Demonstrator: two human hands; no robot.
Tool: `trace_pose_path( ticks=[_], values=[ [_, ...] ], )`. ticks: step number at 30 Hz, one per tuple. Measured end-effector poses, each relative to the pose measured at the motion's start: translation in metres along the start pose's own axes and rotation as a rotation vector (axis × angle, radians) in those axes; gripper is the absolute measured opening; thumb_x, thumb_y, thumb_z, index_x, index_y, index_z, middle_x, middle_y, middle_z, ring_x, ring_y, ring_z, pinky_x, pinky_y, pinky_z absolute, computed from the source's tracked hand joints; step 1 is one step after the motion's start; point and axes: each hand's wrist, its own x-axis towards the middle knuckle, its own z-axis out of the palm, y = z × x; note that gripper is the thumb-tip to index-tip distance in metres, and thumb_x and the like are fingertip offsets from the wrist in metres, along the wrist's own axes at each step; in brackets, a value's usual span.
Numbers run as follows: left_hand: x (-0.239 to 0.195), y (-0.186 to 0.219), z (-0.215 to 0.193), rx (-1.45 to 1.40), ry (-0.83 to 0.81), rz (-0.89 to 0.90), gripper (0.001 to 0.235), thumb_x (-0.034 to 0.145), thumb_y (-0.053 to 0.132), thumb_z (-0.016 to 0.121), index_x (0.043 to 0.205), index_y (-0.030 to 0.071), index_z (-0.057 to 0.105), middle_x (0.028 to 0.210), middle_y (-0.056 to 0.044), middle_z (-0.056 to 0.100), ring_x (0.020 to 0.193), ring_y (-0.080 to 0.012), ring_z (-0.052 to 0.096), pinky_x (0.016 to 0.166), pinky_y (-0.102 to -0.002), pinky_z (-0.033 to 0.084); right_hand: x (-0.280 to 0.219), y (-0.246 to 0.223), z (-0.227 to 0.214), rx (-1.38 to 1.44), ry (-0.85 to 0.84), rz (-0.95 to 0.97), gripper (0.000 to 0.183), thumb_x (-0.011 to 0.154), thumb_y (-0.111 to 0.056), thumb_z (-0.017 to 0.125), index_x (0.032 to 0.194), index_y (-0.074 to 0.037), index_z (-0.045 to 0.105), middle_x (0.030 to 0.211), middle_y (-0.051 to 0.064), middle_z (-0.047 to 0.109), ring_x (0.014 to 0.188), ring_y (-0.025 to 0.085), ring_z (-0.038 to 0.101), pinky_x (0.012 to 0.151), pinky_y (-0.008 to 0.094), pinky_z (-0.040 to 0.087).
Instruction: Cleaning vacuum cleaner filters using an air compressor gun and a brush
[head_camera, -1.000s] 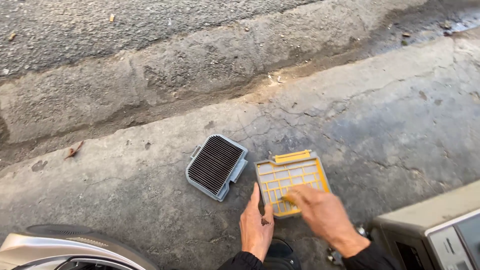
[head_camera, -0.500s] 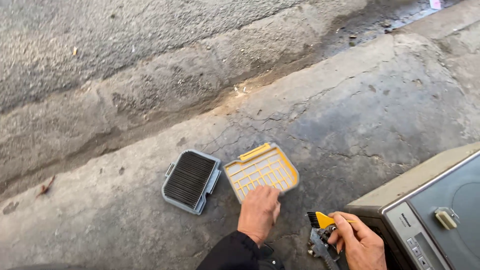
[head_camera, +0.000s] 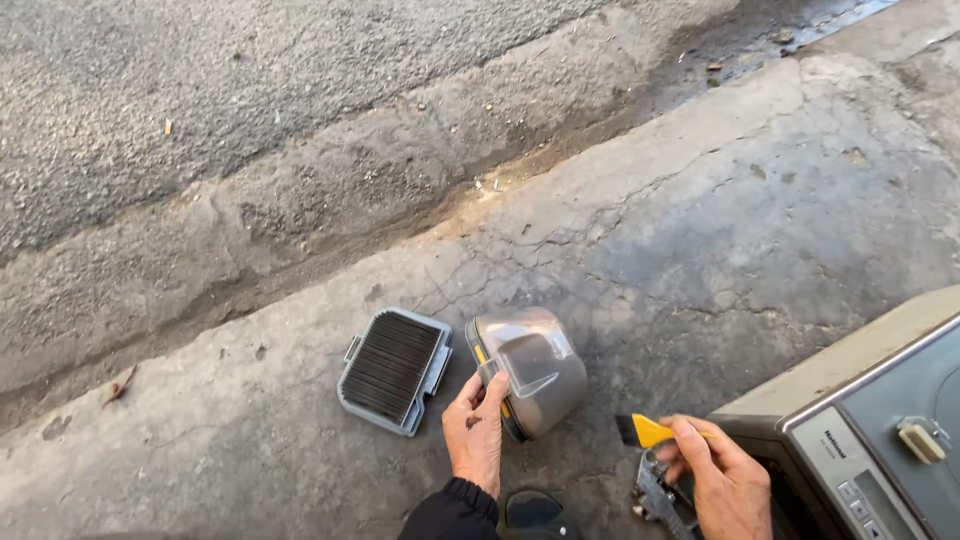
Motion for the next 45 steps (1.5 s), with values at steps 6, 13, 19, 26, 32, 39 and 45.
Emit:
trace_pose_path(
  ticks=[6, 13, 19, 26, 32, 39, 45],
  values=[
    [0.007, -0.010, -0.017, 0.217, 0.020, 0.010, 0.049, 0.089, 0.037, 0.082, 0.130, 0.011, 0.090, 0.132, -0.001, 0.081, 0.118, -0.0079, 0.075, 0.102, -0.026, 0.058, -0.011, -0.073, 0.081, 0.002, -0.212, -0.088, 0.023, 0.105, -0.010, 0.069, 0.112, 0.004, 0.086, 0.079, 0.020, 0.086, 0.063, 0.024, 0.073, 0.070, 0.032, 0.061],
    [0.021, -0.026, -0.035, 0.361, -0.038, 0.060, 0.047, 0.094, 0.041, 0.078, 0.133, 0.018, 0.089, 0.119, 0.002, 0.077, 0.106, -0.0062, 0.074, 0.094, -0.024, 0.056, 0.023, -0.079, 0.146, -0.405, -0.358, -0.597, 0.020, 0.107, -0.028, 0.070, 0.095, -0.017, 0.082, 0.067, -0.004, 0.071, 0.061, 0.010, 0.062, 0.064, 0.032, 0.048],
    [0.013, -0.015, -0.042, 0.472, -0.072, 0.055, 0.048, 0.098, 0.047, 0.072, 0.136, 0.023, 0.089, 0.102, 0.005, 0.066, 0.094, -0.0075, 0.063, 0.086, -0.025, 0.051, 0.011, -0.064, 0.118, -0.413, -0.602, -0.634, 0.024, 0.110, -0.014, 0.061, 0.089, -0.015, 0.071, 0.082, -0.003, 0.073, 0.070, 0.007, 0.067, 0.054, 0.018, 0.061],
    [0.026, -0.016, -0.073, 0.643, 0.051, -0.006, 0.071, 0.100, 0.048, 0.063, 0.169, 0.039, 0.051, 0.114, 0.005, 0.084, 0.102, -0.0152, 0.077, 0.098, -0.032, 0.055, 0.011, -0.058, 0.072, -0.716, -0.494, -0.032, 0.022, 0.103, -0.035, 0.073, 0.096, -0.021, 0.089, 0.067, 0.000, 0.078, 0.064, 0.012, 0.063, 0.072, 0.028, 0.050],
    [0.053, -0.047, -0.102, 0.564, 0.058, -0.130, 0.063, 0.106, 0.038, 0.055, 0.169, 0.035, 0.053, 0.127, -0.001, 0.081, 0.125, -0.0172, 0.073, 0.111, -0.034, 0.051, 0.028, -0.064, 0.086, -0.121, -0.227, 0.046, 0.023, 0.107, -0.013, 0.070, 0.112, 0.003, 0.086, 0.081, 0.022, 0.084, 0.070, 0.025, 0.075, 0.075, 0.034, 0.062],
    [0.055, -0.048, -0.106, 0.532, 0.027, -0.197, 0.064, 0.110, 0.038, 0.047, 0.174, 0.036, 0.041, 0.168, -0.006, 0.059, 0.152, -0.0220, 0.059, 0.123, -0.040, 0.048, 0.041, -0.052, 0.133, -0.212, -0.564, 0.070, 0.024, 0.105, -0.016, 0.069, 0.109, 0.000, 0.086, 0.073, 0.020, 0.086, 0.061, 0.024, 0.081, 0.065, 0.032, 0.068],
    [0.056, -0.046, -0.105, 0.501, 0.031, -0.232, 0.063, 0.113, 0.035, 0.045, 0.175, 0.038, 0.038, 0.170, -0.004, 0.056, 0.155, -0.0220, 0.056, 0.127, -0.042, 0.045, 0.060, -0.032, 0.127, -0.688, -0.160, -0.908, 0.021, 0.110, -0.017, 0.066, 0.126, -0.012, 0.079, 0.115, 0.006, 0.081, 0.083, 0.016, 0.079, 0.075, 0.033, 0.070]
  ],
)
